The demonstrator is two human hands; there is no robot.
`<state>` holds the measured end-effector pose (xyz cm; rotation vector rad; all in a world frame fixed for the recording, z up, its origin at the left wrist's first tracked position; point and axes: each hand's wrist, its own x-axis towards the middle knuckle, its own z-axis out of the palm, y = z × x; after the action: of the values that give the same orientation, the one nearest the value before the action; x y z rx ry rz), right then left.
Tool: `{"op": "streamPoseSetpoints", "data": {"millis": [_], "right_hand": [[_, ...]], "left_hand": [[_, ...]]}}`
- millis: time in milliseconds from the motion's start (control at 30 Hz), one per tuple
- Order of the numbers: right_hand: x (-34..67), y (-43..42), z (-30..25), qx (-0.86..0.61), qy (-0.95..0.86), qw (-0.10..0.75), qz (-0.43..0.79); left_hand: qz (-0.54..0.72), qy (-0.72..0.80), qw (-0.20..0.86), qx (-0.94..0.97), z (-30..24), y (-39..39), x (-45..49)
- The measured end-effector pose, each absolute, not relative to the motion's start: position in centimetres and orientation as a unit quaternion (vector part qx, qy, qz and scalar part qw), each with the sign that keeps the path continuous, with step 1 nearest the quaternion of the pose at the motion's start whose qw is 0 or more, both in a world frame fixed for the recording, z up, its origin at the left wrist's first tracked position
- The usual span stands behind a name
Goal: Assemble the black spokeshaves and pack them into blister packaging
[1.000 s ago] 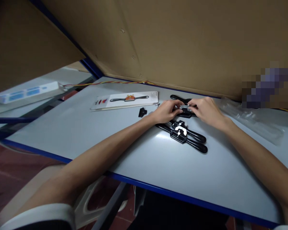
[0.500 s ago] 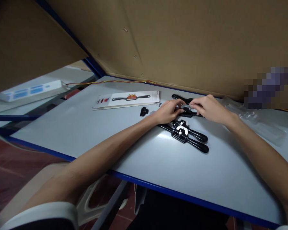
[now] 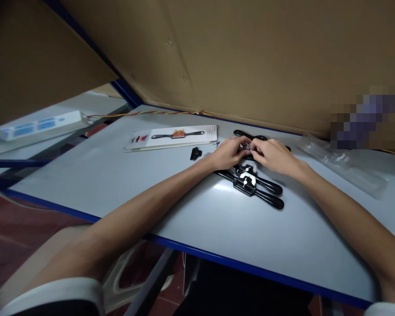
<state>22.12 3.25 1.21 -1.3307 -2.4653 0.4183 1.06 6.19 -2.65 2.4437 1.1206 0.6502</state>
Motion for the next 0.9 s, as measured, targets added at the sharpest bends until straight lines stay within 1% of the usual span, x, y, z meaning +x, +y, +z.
{"op": "streamPoseSetpoints", "data": {"millis": [100, 200, 500, 633, 733, 900], "right_hand": [[22.0, 3.5, 1.6, -0.459, -0.855, 0.157, 0.184], [21.9, 3.7, 1.8, -0.465, -0.837, 0.182, 0.224], [22.7, 3.8, 0.5, -0.475, -0.809, 0.228, 0.263], [22.6, 3.3, 0.1, -0.454, -0.833, 0.245, 0.2], [22.3, 2.9, -0.2, -0.438, -0.855, 0.242, 0.139], [22.3, 3.1, -0.4, -0.425, -0.887, 0.179, 0.038]], "left_hand": [[0.233, 0.395, 0.193, 0.867, -2.7, 6.2, 1.1], [0.23, 0.394, 0.194, 0.868, -2.7, 6.2, 1.2], [0.225, 0.386, 0.179, 0.877, -2.6, 6.0, 1.1], [0.227, 0.369, 0.171, 0.885, -2.6, 5.9, 1.0], [0.225, 0.357, 0.165, 0.891, -2.7, 6.0, 0.9], [0.22, 0.359, 0.164, 0.892, -2.9, 6.1, 1.0]]}}
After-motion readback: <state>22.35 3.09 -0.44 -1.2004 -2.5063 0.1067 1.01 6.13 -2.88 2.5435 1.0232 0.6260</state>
